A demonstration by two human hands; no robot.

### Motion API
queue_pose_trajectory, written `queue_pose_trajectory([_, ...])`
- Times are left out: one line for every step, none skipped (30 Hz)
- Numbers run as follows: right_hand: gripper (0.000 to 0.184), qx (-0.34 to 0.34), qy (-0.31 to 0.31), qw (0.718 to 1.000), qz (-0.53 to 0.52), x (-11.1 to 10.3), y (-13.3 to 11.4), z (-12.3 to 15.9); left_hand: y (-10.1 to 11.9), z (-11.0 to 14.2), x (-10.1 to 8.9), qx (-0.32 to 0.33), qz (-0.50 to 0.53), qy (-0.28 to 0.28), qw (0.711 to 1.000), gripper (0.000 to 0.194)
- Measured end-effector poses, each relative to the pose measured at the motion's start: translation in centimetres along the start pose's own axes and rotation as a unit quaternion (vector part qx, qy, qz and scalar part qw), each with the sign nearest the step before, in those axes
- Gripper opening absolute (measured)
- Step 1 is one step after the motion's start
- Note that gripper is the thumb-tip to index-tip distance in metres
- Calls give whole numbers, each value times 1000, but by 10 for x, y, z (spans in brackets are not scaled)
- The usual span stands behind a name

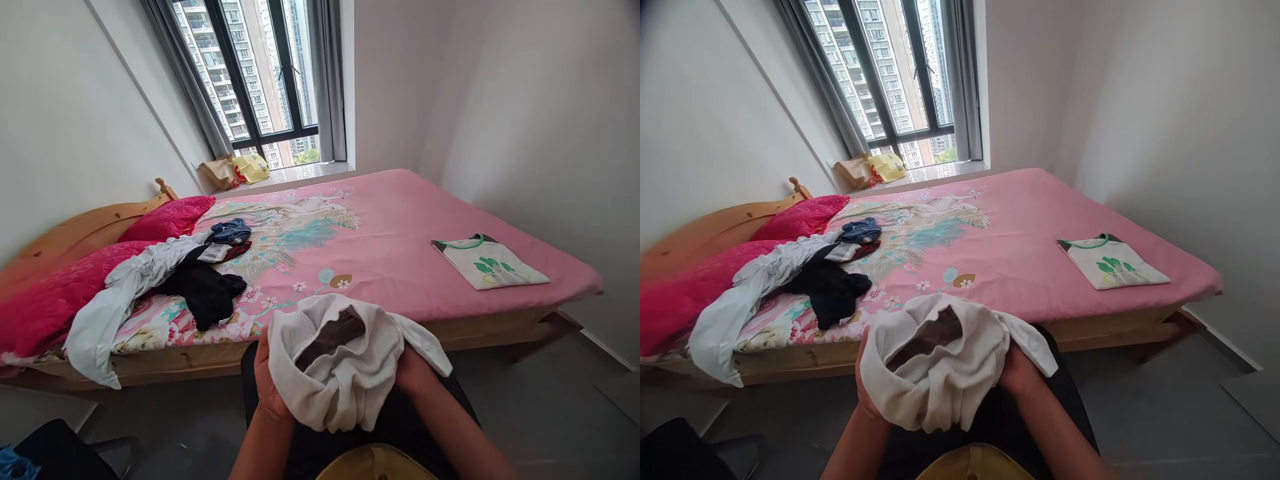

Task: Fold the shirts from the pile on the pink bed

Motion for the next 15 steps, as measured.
queue_pose_trajectory([31, 61, -3, 998, -34, -2, 19, 4, 0, 3, 0, 2, 6, -27, 1000, 70])
queue_pose_trajectory([31, 121, 3, 990, -67, -6, 38, 9, -1, 6, -1, 9, 11, -54, 998, 73])
queue_pose_trajectory([30, 172, 22, 981, -90, -13, 53, 15, -2, 9, -3, 17, 15, -76, 997, 75])
queue_pose_trajectory([28, 200, 56, 974, -95, -23, 63, 19, -2, 13, -5, 23, 16, -91, 995, 75])
queue_pose_trajectory([26, 210, 100, 969, -87, -34, 68, 22, -4, 16, -8, 22, 16, -98, 995, 76])
queue_pose_trajectory([24, 202, 147, 966, -69, -46, 67, 25, -6, 19, -11, 17, 14, -95, 995, 78])
queue_pose_trajectory([23, 176, 189, 965, -43, -54, 60, 27, -8, 21, -15, 8, 12, -87, 996, 81])
queue_pose_trajectory([23, 134, 216, 967, -16, -59, 48, 27, -11, 22, -18, -3, 10, -77, 997, 86])
queue_pose_trajectory([26, 81, 224, 971, 13, -57, 32, 27, -14, 23, -20, -14, 11, -68, 997, 91])
queue_pose_trajectory([30, 25, 208, 977, 44, -49, 16, 27, -17, 23, -20, -25, 15, -63, 998, 96])
queue_pose_trajectory([35, -22, 172, 982, 79, -36, 1, 28, -22, 22, -20, -38, 19, -61, 997, 98])
queue_pose_trajectory([40, -60, 125, 983, 120, -20, -11, 30, -26, 21, -19, -51, 20, -60, 997, 100])
queue_pose_trajectory([45, -89, 76, 979, 168, -4, -19, 32, -31, 19, -18, -62, 17, -57, 996, 100])
queue_pose_trajectory([52, -108, 32, 969, 221, 11, -22, 36, -35, 17, -17, -70, 7, -51, 996, 100])
queue_pose_trajectory([59, -118, -5, 954, 274, 23, -21, 38, -38, 14, -15, -73, -9, -45, 996, 99])
Point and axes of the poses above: each hand's wrist, its own z-axis away from the middle knuckle, its own x-axis out of the palm, y = z × x, the point moved 9 cm from there along -z, towards the middle knuckle, and after that the axes turned 15 degrees about -x, right-handed, at the moved point
